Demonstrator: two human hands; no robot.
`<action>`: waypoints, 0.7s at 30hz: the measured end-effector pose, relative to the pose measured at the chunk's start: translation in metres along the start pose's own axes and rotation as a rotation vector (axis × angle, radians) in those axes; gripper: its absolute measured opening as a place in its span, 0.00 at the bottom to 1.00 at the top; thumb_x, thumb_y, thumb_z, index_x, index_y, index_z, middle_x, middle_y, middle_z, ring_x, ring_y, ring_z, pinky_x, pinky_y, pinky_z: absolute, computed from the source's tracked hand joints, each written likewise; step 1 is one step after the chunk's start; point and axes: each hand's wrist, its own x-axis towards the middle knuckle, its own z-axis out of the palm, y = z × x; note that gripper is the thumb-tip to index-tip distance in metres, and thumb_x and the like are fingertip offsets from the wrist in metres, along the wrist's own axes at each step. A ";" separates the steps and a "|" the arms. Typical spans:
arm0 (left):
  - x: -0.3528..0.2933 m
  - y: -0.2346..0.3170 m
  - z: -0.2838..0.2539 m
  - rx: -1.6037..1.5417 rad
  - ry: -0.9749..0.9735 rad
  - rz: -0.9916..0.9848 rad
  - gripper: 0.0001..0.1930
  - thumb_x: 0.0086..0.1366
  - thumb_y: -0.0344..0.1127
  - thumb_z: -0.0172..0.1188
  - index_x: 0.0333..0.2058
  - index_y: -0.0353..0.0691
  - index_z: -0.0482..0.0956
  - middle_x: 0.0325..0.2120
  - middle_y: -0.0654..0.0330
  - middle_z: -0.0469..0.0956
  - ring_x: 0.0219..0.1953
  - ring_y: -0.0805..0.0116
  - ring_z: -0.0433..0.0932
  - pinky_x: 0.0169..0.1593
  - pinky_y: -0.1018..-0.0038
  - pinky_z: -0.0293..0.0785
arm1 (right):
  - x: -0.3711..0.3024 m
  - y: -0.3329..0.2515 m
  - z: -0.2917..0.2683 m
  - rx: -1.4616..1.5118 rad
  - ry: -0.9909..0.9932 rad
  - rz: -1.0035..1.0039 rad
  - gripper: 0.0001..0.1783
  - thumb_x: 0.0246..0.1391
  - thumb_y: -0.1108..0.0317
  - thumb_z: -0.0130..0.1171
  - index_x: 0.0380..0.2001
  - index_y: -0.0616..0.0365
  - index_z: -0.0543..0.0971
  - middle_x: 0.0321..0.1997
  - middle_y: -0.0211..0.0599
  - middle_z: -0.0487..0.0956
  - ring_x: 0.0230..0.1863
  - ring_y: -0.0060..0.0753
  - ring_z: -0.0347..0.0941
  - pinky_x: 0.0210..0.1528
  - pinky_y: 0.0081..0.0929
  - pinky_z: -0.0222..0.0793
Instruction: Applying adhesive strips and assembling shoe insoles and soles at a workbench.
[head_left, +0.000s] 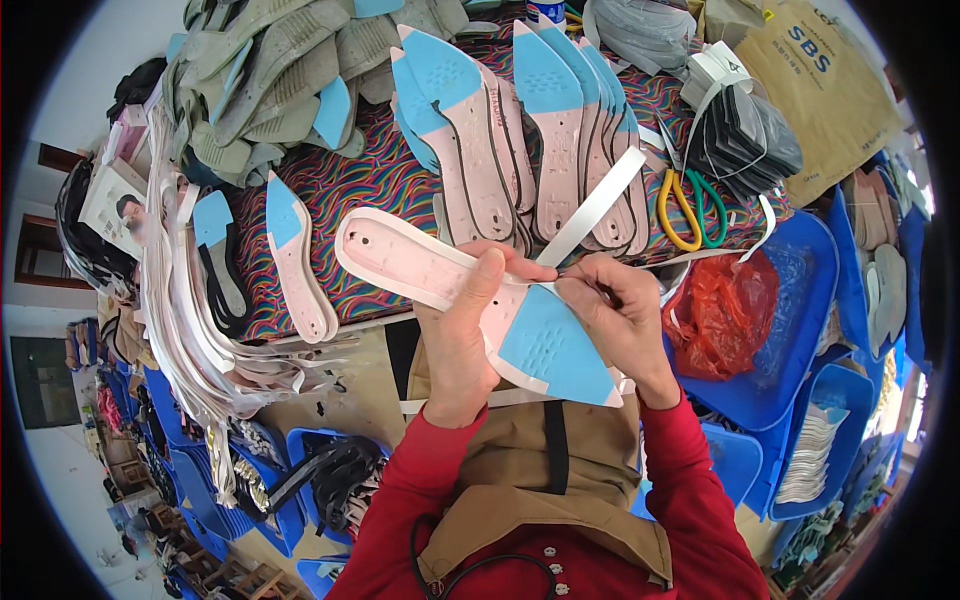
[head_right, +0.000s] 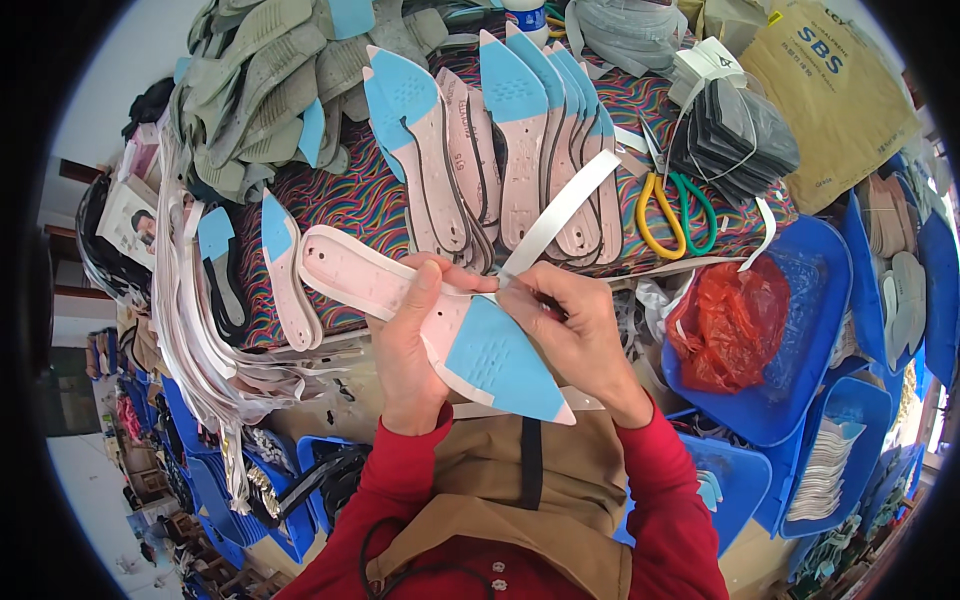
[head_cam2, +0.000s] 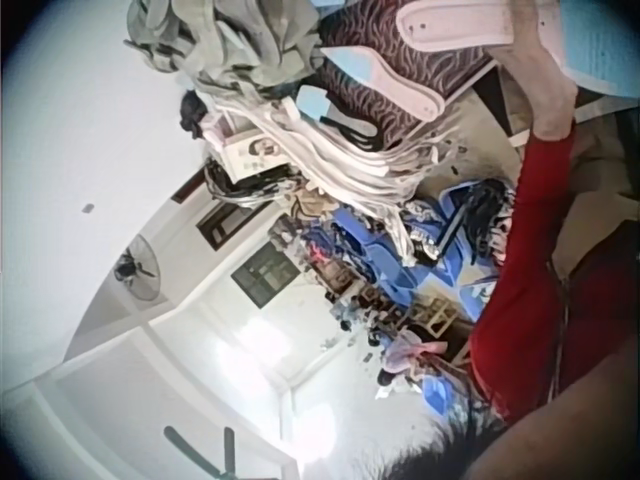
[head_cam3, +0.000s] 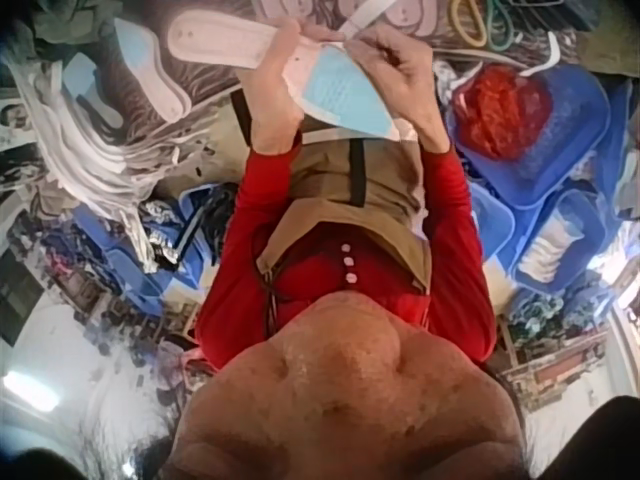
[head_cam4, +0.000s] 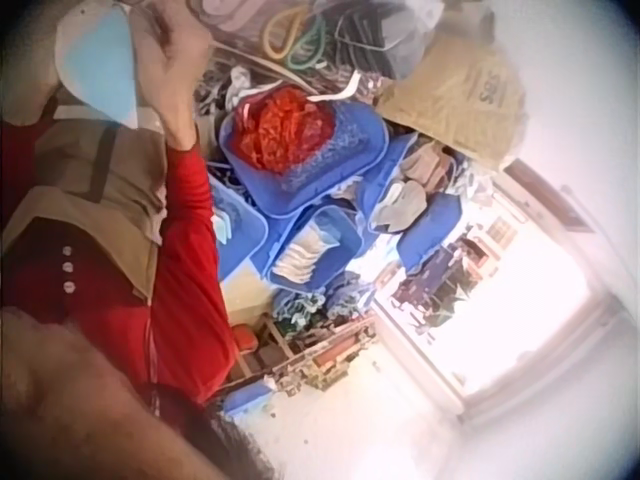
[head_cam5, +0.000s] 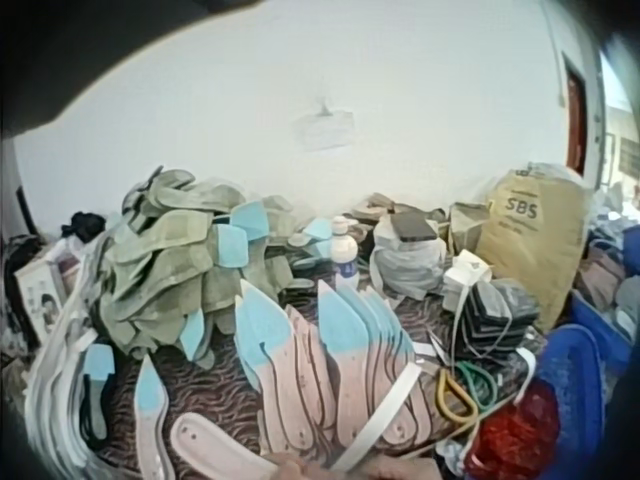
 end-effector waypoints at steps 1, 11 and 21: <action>0.000 0.000 0.001 0.018 -0.010 0.015 0.08 0.68 0.36 0.56 0.41 0.39 0.73 0.26 0.56 0.78 0.34 0.59 0.81 0.43 0.67 0.75 | 0.000 -0.001 -0.001 -0.119 -0.004 -0.074 0.02 0.49 0.78 0.57 0.28 0.61 0.76 0.21 0.28 0.71 0.22 0.17 0.60 0.26 0.16 0.57; 0.016 -0.013 -0.018 -0.190 -0.394 0.010 0.08 0.71 0.36 0.51 0.37 0.39 0.75 0.25 0.56 0.76 0.28 0.61 0.75 0.38 0.69 0.72 | -0.010 0.009 -0.007 -0.218 -0.065 -0.270 0.05 0.46 0.76 0.60 0.23 0.62 0.74 0.19 0.27 0.69 0.18 0.20 0.57 0.22 0.19 0.54; 0.003 -0.020 -0.015 0.259 -0.173 0.015 0.17 0.73 0.45 0.47 0.35 0.37 0.76 0.24 0.59 0.76 0.26 0.73 0.71 0.33 0.77 0.68 | -0.004 0.002 -0.011 -0.095 -0.190 0.057 0.13 0.49 0.76 0.62 0.16 0.62 0.70 0.14 0.25 0.61 0.17 0.20 0.50 0.20 0.20 0.48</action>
